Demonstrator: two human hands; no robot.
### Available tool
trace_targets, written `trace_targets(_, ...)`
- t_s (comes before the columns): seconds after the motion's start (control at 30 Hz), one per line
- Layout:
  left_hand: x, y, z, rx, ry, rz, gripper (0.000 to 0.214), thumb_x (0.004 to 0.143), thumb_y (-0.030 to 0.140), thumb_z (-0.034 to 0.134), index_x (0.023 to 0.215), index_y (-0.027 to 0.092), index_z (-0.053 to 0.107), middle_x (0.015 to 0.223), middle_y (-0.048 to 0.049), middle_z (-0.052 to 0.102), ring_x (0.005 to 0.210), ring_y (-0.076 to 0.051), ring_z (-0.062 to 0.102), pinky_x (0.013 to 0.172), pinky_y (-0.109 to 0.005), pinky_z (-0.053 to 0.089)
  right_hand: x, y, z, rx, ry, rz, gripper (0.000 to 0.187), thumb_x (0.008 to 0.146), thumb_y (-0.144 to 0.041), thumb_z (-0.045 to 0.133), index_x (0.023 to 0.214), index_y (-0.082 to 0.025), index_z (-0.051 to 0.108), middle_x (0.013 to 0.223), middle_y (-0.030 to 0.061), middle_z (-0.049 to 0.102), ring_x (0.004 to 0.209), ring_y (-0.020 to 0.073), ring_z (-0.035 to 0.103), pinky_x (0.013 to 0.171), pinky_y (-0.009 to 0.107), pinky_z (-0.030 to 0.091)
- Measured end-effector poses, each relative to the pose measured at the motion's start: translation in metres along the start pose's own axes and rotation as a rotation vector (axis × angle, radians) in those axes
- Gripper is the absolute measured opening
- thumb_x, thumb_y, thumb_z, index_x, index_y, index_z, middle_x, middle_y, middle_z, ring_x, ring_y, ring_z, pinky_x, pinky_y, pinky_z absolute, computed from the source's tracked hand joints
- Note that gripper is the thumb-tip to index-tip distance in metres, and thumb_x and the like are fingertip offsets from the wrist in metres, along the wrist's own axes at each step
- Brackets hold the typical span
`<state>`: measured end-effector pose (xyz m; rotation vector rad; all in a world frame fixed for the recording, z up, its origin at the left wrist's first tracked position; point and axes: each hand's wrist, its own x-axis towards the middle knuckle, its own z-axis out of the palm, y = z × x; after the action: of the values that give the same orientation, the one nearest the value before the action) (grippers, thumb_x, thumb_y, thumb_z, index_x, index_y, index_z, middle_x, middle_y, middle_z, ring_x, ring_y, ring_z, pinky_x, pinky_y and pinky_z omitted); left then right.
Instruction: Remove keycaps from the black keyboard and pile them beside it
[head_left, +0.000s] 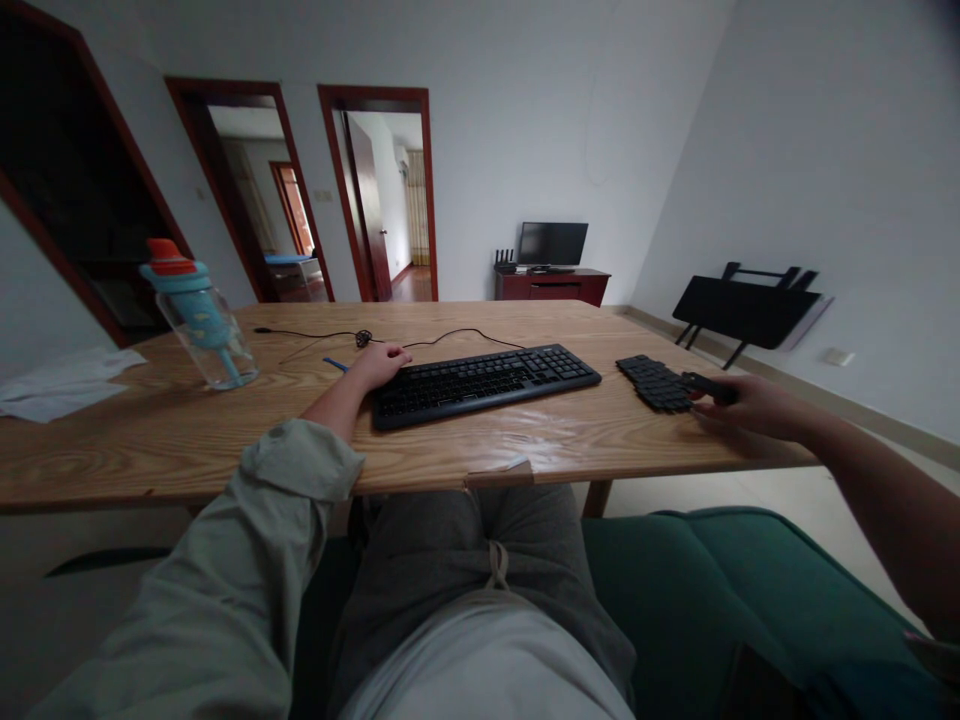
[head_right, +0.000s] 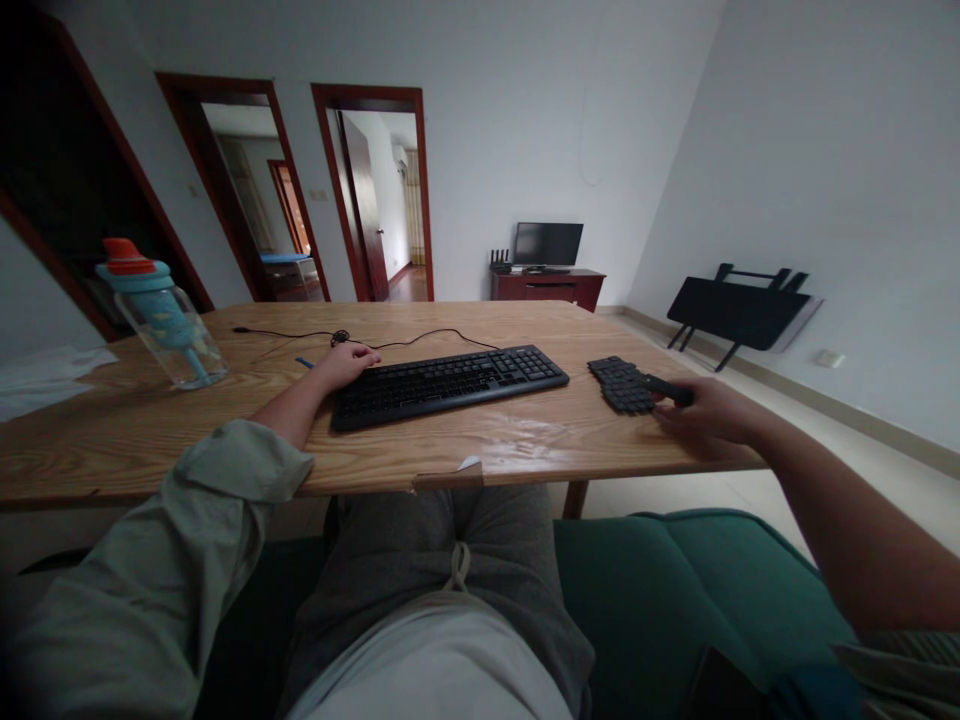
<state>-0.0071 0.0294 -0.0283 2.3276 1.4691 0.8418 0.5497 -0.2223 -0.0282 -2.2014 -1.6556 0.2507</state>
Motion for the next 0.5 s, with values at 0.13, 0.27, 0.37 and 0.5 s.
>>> trace_targets(0.13,0.001,-0.001,0.000,-0.023,0.008,0.004,0.033,0.077,0.044,0.056,0.082,0.017,0.073,0.085,-0.0076,0.074,0.083,-0.025,0.065,0.074,-0.032,0.048,-0.003,-0.009,0.001,0.026,-0.003,-0.022,0.028,0.073,-0.035,0.067,0.097,-0.021,0.071,0.093,0.0125,0.071,0.078,0.0247,0.063,0.074,0.036,0.045)
trace_targets(0.27,0.002,-0.003,0.001,-0.027,-0.007,-0.004,0.032,0.076,0.045,0.057,0.081,0.018,0.074,0.085,-0.0073,0.074,0.083,-0.025,0.065,0.074,-0.031,0.048,-0.004,-0.021,-0.007,0.065,0.038,0.013,0.020,0.071,-0.031,0.070,0.088,-0.021,0.072,0.087,0.0117,0.071,0.076,0.0247,0.062,0.074,0.037,0.045)
trace_targets(0.37,0.003,-0.002,0.003,-0.016,-0.026,-0.001,0.033,0.076,0.045,0.056,0.081,0.018,0.074,0.085,-0.0071,0.074,0.081,-0.024,0.065,0.073,-0.031,0.048,-0.002,-0.040,-0.018,0.199,0.187,-0.035,0.015,0.072,-0.027,0.069,0.083,-0.018,0.072,0.090,0.0125,0.071,0.083,0.0240,0.062,0.080,0.037,0.044)
trace_targets(0.5,0.004,-0.001,0.004,-0.008,-0.049,-0.001,0.034,0.076,0.046,0.055,0.082,0.018,0.074,0.084,-0.0077,0.074,0.080,-0.024,0.064,0.071,-0.031,0.047,0.009,-0.103,-0.025,0.560,0.339,-0.267,0.015,0.076,-0.024,0.061,0.084,-0.015,0.070,0.084,0.0085,0.068,0.074,0.0152,0.055,0.071,0.031,0.043)
